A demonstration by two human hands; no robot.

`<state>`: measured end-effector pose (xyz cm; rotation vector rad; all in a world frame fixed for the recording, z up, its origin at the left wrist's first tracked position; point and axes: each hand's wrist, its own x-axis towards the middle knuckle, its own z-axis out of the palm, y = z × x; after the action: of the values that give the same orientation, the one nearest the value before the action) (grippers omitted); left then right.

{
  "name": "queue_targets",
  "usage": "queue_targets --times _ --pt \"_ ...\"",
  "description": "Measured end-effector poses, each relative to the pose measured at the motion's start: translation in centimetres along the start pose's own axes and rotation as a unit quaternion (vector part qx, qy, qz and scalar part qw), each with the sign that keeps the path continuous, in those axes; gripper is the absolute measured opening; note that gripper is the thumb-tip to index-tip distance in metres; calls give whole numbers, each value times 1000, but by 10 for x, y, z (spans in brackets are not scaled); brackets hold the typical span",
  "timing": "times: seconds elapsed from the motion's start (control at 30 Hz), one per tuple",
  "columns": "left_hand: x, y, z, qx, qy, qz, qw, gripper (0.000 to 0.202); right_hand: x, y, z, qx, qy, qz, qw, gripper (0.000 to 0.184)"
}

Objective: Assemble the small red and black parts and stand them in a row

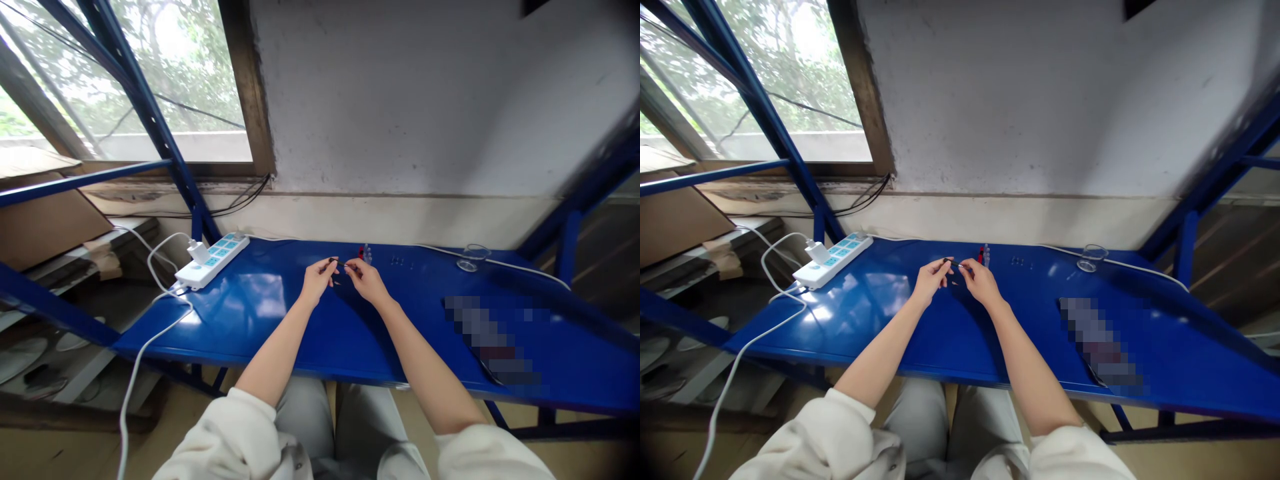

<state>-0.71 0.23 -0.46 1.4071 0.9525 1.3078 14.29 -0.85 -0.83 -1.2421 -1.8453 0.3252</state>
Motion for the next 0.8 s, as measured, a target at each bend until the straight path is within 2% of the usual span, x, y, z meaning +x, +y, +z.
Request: queue_targets --times 0.07,0.17,0.23,0.3,0.37,0.43,0.53,0.63,0.8 --pt "1 -1 -1 -4 24 5 1000 40 0 0 -2 -35 -14 -3 999 21" --pt "5 -2 -5 -8 109 9 994 39 0 5 -8 -96 -38 18 995 16" --pt "6 -3 -8 0 165 14 986 38 0 11 -14 -126 -51 68 988 13" --pt "7 -5 -8 24 186 26 982 36 -2 19 -21 -146 -60 133 979 11" --pt "6 -8 -3 69 154 34 985 34 -4 26 -28 -164 -59 189 966 12" --pt "6 -11 6 140 76 37 987 29 -5 31 -31 -178 -54 230 955 13" --pt "11 -13 24 270 -26 59 961 22 -6 32 -31 -192 -48 262 944 14" --pt "21 -14 39 362 -45 82 928 21 -6 29 -28 -211 -42 281 935 17" --pt "32 -20 54 436 -33 67 897 22 -6 27 -24 -231 -41 289 928 22"
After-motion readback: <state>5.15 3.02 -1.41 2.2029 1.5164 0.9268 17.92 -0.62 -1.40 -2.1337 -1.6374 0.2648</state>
